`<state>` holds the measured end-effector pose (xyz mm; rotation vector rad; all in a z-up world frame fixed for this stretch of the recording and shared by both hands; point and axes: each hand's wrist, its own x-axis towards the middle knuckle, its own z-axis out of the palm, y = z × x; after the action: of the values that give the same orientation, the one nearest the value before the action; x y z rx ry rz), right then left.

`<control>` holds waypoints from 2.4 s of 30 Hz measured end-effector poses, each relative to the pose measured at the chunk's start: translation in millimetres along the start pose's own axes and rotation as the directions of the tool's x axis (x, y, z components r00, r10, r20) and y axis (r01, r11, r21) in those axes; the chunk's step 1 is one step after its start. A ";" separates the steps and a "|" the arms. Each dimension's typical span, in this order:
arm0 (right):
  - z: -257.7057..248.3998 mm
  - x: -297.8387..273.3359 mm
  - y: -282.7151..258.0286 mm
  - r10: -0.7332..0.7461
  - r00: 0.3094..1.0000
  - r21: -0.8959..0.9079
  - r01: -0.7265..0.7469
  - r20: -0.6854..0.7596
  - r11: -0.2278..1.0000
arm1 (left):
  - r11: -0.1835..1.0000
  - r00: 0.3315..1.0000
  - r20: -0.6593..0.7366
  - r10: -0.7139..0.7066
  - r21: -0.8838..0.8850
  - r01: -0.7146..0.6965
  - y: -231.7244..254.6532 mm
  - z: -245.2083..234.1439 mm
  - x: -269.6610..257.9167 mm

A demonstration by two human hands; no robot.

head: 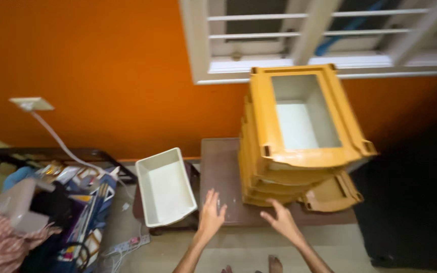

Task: The person assembles modular storage bins by snapping yellow plastic corner pieces onto white rectangular containers. They repeatedly attach and detach the corner connectors, stacking the bins and organizing the loose corner pieces on a nearby surface.

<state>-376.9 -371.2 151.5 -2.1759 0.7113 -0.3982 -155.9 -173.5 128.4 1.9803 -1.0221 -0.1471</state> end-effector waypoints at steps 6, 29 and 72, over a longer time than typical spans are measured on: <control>-129.3 -2.4 -14.3 0.239 0.952 0.196 -0.202 -0.192 0.960 | 0.974 0.978 -0.114 0.174 -0.125 -0.188 157.2 -12.7 48.2; -232.9 93.2 90.3 -0.052 0.899 0.705 0.375 -0.434 0.602 | 0.772 0.779 0.052 0.625 0.107 -0.627 386.5 118.8 155.5; -251.5 105.2 108.4 -0.102 0.988 0.663 0.152 -0.114 0.733 | 0.311 0.595 0.236 0.768 0.674 -0.670 385.1 142.1 172.9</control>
<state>-456.4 -641.8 232.2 -1.5177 0.3627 -0.6887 -339.8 -494.8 375.9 1.8636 -2.0109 1.0515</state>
